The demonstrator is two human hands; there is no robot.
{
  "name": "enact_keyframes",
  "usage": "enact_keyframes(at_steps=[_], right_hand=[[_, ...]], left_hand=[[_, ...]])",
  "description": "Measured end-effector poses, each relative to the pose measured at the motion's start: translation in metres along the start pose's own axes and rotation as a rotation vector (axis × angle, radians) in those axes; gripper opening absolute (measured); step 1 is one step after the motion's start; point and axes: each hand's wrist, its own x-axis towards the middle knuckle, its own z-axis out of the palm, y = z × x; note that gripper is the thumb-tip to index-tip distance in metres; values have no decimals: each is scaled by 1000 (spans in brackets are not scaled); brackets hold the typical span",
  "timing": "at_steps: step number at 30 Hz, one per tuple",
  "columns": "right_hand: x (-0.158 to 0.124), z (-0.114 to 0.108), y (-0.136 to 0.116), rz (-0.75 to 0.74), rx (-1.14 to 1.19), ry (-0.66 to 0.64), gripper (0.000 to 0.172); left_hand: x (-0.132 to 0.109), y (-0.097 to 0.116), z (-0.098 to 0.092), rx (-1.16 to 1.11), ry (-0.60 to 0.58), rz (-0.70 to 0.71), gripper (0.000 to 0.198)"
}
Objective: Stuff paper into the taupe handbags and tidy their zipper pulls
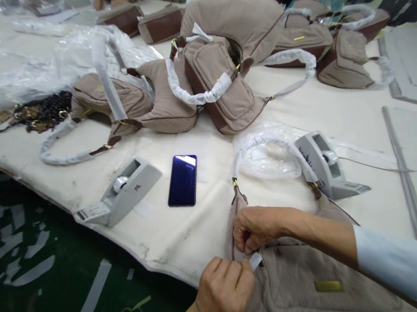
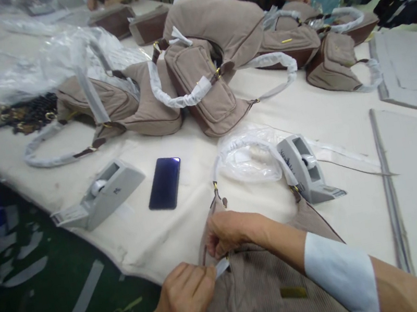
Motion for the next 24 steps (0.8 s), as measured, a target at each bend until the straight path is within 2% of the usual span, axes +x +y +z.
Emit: enact_keyframes(at_steps=[5, 9, 11, 14, 16, 20, 24], right_hand=[[-3, 3, -2, -78, -117, 22, 12], [-7, -7, -21, -106, -393, 4, 9], [-9, -11, -35, -79, -568, -36, 11], [-10, -13, -53, -41, -743, -61, 14], [-13, -11, -60, -28, -785, -35, 15], [-27, -1, -61, -19, -767, 51, 10], [-39, 24, -51, 45, -706, 263, 9]], left_hand=[[0, -2, 1, -4, -6, 2, 22], [-4, -3, 3, -87, -99, -53, 18], [-1, -4, 0, -266, -203, -206, 17], [7, -8, -7, -626, -368, -599, 15], [13, -10, -9, -841, -413, -845, 14], [17, -12, -3, -1158, -419, -1184, 14], [15, -10, 9, -1395, -324, -1340, 15]])
